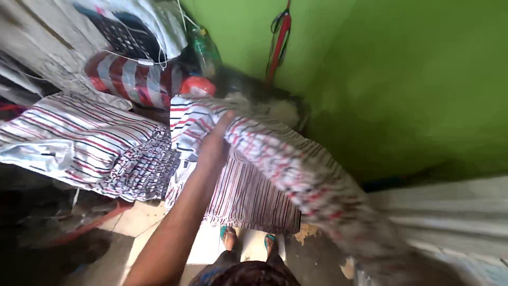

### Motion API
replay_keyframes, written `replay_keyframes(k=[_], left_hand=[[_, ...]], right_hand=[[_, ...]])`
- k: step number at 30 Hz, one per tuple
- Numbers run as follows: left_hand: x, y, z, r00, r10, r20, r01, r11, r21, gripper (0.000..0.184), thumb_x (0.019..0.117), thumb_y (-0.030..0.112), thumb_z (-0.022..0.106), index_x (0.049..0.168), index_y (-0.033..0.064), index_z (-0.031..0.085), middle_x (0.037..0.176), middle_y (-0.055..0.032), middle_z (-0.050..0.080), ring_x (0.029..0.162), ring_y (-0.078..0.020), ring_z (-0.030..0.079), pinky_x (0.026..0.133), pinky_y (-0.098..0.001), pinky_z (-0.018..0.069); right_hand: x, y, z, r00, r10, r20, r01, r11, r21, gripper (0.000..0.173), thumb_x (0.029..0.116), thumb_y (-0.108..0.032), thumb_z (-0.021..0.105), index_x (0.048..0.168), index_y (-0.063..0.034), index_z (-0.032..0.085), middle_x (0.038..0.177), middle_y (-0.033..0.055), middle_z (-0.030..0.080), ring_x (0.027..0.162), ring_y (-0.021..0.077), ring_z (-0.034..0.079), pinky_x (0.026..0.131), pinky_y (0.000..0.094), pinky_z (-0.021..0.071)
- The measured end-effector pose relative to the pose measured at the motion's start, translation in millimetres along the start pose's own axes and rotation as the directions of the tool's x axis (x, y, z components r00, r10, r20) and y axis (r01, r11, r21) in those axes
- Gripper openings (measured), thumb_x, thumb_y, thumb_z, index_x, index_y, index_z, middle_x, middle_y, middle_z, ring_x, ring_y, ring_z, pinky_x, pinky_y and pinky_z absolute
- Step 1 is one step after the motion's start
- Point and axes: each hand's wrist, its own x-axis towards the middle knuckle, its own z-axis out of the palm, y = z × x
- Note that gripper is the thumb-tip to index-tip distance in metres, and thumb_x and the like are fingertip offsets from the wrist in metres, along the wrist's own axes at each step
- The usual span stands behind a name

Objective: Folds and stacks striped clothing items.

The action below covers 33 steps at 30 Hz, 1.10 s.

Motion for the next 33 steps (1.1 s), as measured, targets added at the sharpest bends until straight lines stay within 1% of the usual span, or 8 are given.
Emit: replay_keyframes(k=[4, 8, 14, 17, 21, 24, 28, 33], left_hand=[[47, -89, -108, 0.929, -0.3, -0.217, 0.343, 0.917, 0.201, 0.043, 0.1042, 0.034, 0.058, 0.131, 0.0015, 0.055, 0.108, -0.0067, 0.067, 0.093, -0.0124, 0.065, 0.084, -0.0332, 0.056], [22, -158, -184, 0.876, -0.326, -0.356, 0.467, 0.76, 0.452, 0.047, 0.1049, 0.027, 0.058, 0.137, -0.0054, 0.051, 0.123, -0.02, 0.062, 0.102, -0.0209, 0.062, 0.091, -0.0384, 0.0513], [-119, -152, -156, 0.692, -0.606, -0.393, 0.722, 0.567, 0.397, 0.057, 0.1097, 0.038, 0.044, 0.153, 0.0005, 0.037, 0.136, -0.028, 0.056, 0.11, -0.0359, 0.062, 0.09, -0.0513, 0.0517], [-165, -155, -124, 0.463, -0.874, -0.147, 0.881, 0.436, 0.185, 0.055, 0.1099, 0.049, 0.031, 0.131, 0.0045, 0.055, 0.108, -0.0131, 0.068, 0.092, -0.0228, 0.068, 0.079, -0.0423, 0.0573], [-178, -182, -121, 0.456, -0.886, -0.086, 0.888, 0.459, -0.016, 0.029, 0.1108, 0.027, 0.037, 0.118, 0.0064, 0.056, 0.093, -0.0059, 0.065, 0.081, -0.015, 0.065, 0.072, -0.0348, 0.0562], [-175, -183, -106, 0.435, -0.877, -0.204, 0.888, 0.456, -0.065, 0.026, 0.1052, 0.012, 0.048, 0.128, 0.0009, 0.052, 0.104, -0.0139, 0.064, 0.084, -0.0203, 0.067, 0.07, -0.0356, 0.0591], [-176, -161, -79, 0.515, -0.837, -0.187, 0.838, 0.537, -0.098, 0.023, 0.1049, 0.009, 0.047, 0.125, 0.0, 0.054, 0.103, -0.0126, 0.066, 0.084, -0.0184, 0.069, 0.07, -0.0321, 0.0609], [-186, -145, -76, 0.604, -0.775, -0.184, 0.784, 0.619, -0.035, 0.019, 0.1046, 0.005, 0.044, 0.117, -0.0004, 0.056, 0.096, -0.0109, 0.07, 0.081, -0.0167, 0.071, 0.069, -0.0304, 0.0619]], right_hand=[[-41, -13, 153, 0.883, 0.024, 0.469, -0.084, 0.991, 0.106, 0.025, 0.0891, -0.012, 0.067, 0.11, -0.0019, 0.075, 0.101, 0.018, 0.075, 0.093, 0.0331, 0.074, 0.081, 0.0476, 0.0609], [-75, 0, 273, 0.451, 0.237, 0.86, -0.35, 0.934, -0.073, 0.041, 0.1018, -0.013, 0.053, 0.14, -0.0014, 0.06, 0.137, 0.0235, 0.062, 0.129, 0.0391, 0.059, 0.11, 0.0548, 0.0447], [-97, -32, 293, 0.741, 0.029, 0.671, -0.101, 0.992, 0.07, 0.029, 0.0907, -0.003, 0.066, 0.119, 0.0043, 0.071, 0.105, 0.0225, 0.074, 0.097, 0.0374, 0.074, 0.082, 0.0497, 0.0607], [-104, -38, 285, 0.723, -0.089, 0.685, 0.001, 0.992, 0.128, 0.026, 0.0925, -0.001, 0.064, 0.116, 0.006, 0.07, 0.104, 0.0239, 0.074, 0.096, 0.0386, 0.074, 0.083, 0.0498, 0.0608], [-100, -31, 255, 0.603, -0.035, 0.797, -0.246, 0.942, 0.228, 0.032, 0.1005, -0.003, 0.054, 0.129, 0.007, 0.064, 0.123, 0.0261, 0.068, 0.115, 0.0373, 0.068, 0.1, 0.0486, 0.0545], [-118, -14, 214, 0.521, 0.358, 0.775, -0.71, 0.686, 0.161, 0.034, 0.0988, -0.015, 0.06, 0.123, 0.0093, 0.062, 0.114, 0.0224, 0.068, 0.097, 0.0252, 0.07, 0.09, 0.0382, 0.0584], [-138, 21, 210, -0.069, 0.343, 0.937, -0.96, -0.28, 0.031, 0.051, 0.1112, -0.043, 0.033, 0.139, -0.0031, 0.047, 0.11, 0.012, 0.069, 0.09, 0.0213, 0.071, 0.078, 0.0392, 0.06], [-95, 31, 252, 0.152, 0.399, 0.904, -0.604, -0.686, 0.404, 0.058, 0.1102, -0.05, 0.021, 0.144, -0.0072, 0.041, 0.122, 0.0124, 0.066, 0.108, 0.0216, 0.068, 0.09, 0.0418, 0.0586]])
